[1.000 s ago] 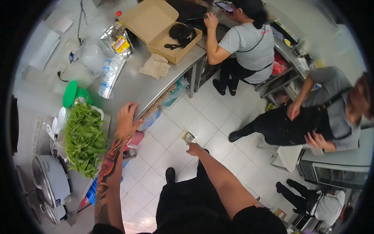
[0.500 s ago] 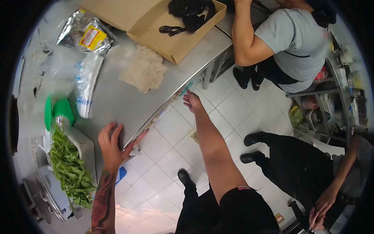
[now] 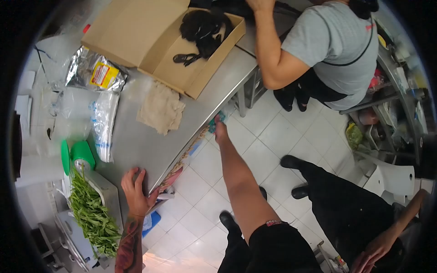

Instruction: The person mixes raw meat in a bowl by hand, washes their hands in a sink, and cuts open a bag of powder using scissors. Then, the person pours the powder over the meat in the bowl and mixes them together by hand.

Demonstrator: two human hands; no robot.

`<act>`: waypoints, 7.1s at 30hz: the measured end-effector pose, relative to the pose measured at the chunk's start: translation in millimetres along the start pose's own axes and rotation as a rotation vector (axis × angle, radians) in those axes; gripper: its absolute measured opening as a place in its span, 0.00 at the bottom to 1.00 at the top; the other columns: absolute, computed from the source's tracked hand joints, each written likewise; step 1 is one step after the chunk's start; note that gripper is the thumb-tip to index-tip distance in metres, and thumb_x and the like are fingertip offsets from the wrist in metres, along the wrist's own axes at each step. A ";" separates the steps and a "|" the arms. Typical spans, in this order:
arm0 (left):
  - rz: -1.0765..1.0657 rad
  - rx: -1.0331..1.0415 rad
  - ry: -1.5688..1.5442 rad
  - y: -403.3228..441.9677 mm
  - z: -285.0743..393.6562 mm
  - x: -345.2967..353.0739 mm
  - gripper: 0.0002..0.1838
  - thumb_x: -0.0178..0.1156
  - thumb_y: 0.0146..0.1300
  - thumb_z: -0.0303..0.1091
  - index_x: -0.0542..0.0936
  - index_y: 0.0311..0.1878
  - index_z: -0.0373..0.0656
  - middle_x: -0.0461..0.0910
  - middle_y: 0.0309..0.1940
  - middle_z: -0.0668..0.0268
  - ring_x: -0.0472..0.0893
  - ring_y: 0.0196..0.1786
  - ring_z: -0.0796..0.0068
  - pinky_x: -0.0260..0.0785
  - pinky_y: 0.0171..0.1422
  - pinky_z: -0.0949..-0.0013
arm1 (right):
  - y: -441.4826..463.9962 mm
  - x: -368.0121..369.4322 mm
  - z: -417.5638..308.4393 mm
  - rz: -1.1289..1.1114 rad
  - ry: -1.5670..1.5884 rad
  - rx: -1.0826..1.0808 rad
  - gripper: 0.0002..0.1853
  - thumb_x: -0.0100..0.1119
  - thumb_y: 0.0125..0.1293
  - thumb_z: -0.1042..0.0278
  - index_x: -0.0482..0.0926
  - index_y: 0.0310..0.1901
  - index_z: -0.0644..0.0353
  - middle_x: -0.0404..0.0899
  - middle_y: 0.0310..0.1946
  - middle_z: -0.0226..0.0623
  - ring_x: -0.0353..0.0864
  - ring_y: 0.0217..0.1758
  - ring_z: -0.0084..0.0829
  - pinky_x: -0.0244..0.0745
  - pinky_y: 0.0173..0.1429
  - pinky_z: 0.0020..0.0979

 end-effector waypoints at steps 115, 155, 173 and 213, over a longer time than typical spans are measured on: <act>-0.818 -0.448 0.324 90.1 43.2 586.7 0.22 0.51 0.73 0.42 0.74 0.64 0.40 0.76 0.63 0.55 0.77 0.64 0.50 0.70 0.58 0.34 | -656.8 -356.8 -113.1 1.035 -0.787 -0.211 0.56 0.65 0.34 0.77 0.62 0.76 0.59 0.70 0.68 0.42 0.69 0.69 0.39 0.57 0.76 0.39; -0.716 0.176 -0.333 79.7 191.2 445.3 0.08 0.63 0.51 0.26 0.86 0.35 0.42 0.84 0.35 0.50 0.84 0.43 0.46 0.77 0.49 0.50 | -664.3 -374.1 -119.7 1.009 -0.667 -0.219 0.56 0.68 0.36 0.76 0.63 0.76 0.56 0.71 0.67 0.39 0.69 0.69 0.39 0.58 0.77 0.41; -0.737 0.000 0.042 81.8 133.5 471.4 0.11 0.63 0.58 0.30 0.86 0.45 0.46 0.83 0.52 0.53 0.80 0.59 0.49 0.78 0.56 0.54 | -652.3 -368.6 -122.6 0.929 -0.704 -0.210 0.57 0.71 0.36 0.76 0.62 0.77 0.56 0.71 0.63 0.35 0.70 0.66 0.37 0.58 0.75 0.38; -1.071 0.076 -0.655 41.9 207.4 471.1 0.36 0.65 0.60 0.51 0.71 0.63 0.33 0.74 0.60 0.45 0.76 0.62 0.45 0.70 0.64 0.48 | -600.7 -349.6 -151.5 0.915 -0.603 -0.221 0.57 0.64 0.34 0.74 0.60 0.77 0.63 0.68 0.70 0.44 0.68 0.70 0.40 0.56 0.77 0.38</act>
Point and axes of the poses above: each hand's wrist, its own y-axis towards the middle knuckle, its own x-axis out of the palm, z = x × y, the point moved 7 cm from there along y, towards the middle knuckle
